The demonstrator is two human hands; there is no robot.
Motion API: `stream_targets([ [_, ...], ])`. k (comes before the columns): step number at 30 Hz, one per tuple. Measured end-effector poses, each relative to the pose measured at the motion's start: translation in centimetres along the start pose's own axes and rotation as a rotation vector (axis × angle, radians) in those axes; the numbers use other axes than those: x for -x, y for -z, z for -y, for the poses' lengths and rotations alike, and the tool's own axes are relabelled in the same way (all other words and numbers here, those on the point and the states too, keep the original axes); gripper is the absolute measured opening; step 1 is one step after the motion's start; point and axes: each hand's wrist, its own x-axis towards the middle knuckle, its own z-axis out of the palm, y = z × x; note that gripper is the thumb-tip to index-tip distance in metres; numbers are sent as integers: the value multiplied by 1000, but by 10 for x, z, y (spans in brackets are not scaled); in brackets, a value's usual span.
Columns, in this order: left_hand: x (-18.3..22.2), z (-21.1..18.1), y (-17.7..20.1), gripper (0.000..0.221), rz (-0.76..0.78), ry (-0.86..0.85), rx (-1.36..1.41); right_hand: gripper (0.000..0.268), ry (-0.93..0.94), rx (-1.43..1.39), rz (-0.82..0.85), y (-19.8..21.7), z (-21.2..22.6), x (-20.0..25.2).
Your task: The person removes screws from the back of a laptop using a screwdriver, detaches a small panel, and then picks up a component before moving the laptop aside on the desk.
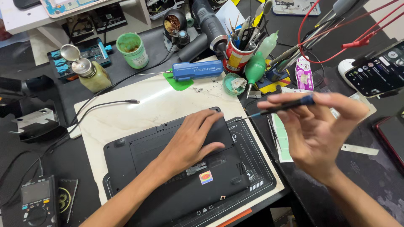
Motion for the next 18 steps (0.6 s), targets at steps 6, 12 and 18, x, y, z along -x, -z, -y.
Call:
stream_targets([
  [6,11,5,-14,50,10,-130,-269,49,-52,-88,22,-9,-24,-6],
  [12,12,0,-16,53,20,-145,-329,47,-29,-135,74,-22,-45,-10],
  [18,13,1,-16,55,28,-153,-350,46,-14,-179,91,-29,-62,-12],
])
